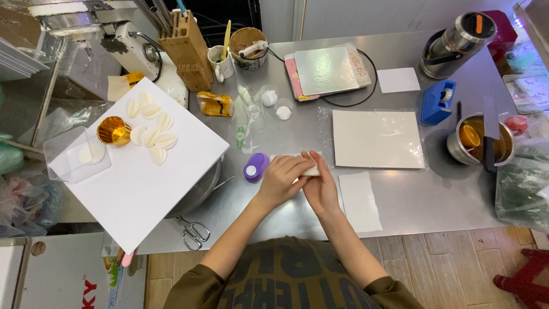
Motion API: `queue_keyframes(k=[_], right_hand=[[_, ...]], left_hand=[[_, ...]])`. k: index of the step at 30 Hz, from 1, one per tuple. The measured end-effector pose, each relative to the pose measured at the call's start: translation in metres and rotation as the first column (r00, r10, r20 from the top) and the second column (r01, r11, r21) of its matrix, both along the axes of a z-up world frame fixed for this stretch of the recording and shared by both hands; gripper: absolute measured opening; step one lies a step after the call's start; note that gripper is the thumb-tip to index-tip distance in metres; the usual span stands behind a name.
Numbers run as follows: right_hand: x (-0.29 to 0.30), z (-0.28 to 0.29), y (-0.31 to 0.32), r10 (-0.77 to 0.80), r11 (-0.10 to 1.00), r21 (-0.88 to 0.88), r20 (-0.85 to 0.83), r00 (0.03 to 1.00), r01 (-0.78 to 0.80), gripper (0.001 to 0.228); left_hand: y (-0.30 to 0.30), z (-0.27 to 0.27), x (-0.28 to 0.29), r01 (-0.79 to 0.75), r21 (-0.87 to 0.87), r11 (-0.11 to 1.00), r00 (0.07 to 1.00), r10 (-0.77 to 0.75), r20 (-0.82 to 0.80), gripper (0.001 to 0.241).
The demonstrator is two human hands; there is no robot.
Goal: Using a hole punch and scissors to cut circular shapes from a sheet of paper for decoration.
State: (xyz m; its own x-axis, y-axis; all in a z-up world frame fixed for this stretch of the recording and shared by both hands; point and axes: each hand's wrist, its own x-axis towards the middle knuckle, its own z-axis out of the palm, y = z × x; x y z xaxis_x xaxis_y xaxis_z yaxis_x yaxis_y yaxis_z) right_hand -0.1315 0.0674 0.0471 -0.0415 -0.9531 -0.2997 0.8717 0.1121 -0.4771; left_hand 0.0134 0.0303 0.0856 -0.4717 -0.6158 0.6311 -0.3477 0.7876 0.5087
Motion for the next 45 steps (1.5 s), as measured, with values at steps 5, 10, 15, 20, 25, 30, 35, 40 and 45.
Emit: queue_keyframes(k=[5, 10, 15, 20, 25, 30, 35, 40, 45], right_hand=[[0.009, 0.026, 0.015, -0.059, 0.984, -0.177, -0.280, 0.958, 0.008, 0.053], [0.023, 0.031, 0.026, -0.317, 0.866, -0.501, -0.524, 0.790, 0.016, 0.068], [0.041, 0.046, 0.033, -0.413, 0.828, -0.560, -0.566, 0.714, 0.035, 0.074], [0.040, 0.045, 0.033, -0.485, 0.766, -0.642, -0.551, 0.679, 0.026, 0.078], [0.032, 0.050, 0.033, -0.506, 0.742, -0.670, -0.550, 0.664, 0.010, 0.069], [0.027, 0.050, 0.037, -0.487, 0.756, -0.653, -0.607, 0.627, -0.044, 0.071], [0.029, 0.042, 0.038, -0.388, 0.774, -0.599, -0.703, 0.596, -0.203, 0.065], [0.039, 0.034, 0.033, -0.235, 0.845, -0.463, -0.771, 0.592, -0.268, 0.054], [0.034, 0.033, 0.025, -0.142, 0.787, -0.458, -0.787, 0.601, -0.413, 0.056]], left_hand=[[0.007, -0.003, -0.008, -0.094, 0.078, 0.992, 0.993, 0.099, -0.061, 0.047], [0.025, -0.009, -0.022, -0.095, 0.178, 0.979, 0.944, 0.145, -0.295, 0.055], [0.038, -0.001, -0.039, -0.067, 0.409, 0.910, 0.872, 0.253, -0.419, 0.049], [0.041, 0.013, -0.035, 0.093, 0.485, 0.870, 0.803, 0.223, -0.553, 0.048], [0.045, 0.021, -0.029, 0.112, 0.455, 0.883, 0.831, 0.167, -0.530, 0.049], [0.041, 0.013, -0.021, 0.025, 0.402, 0.915, 0.838, 0.200, -0.507, 0.043], [0.042, 0.041, 0.012, -0.143, 0.257, 0.956, 0.837, 0.255, -0.485, 0.041], [0.062, 0.085, 0.071, -0.219, 0.178, 0.959, 0.950, 0.251, -0.184, 0.034], [0.053, 0.103, 0.194, -0.541, -0.154, 0.827, 0.837, 0.547, 0.001, 0.033]])
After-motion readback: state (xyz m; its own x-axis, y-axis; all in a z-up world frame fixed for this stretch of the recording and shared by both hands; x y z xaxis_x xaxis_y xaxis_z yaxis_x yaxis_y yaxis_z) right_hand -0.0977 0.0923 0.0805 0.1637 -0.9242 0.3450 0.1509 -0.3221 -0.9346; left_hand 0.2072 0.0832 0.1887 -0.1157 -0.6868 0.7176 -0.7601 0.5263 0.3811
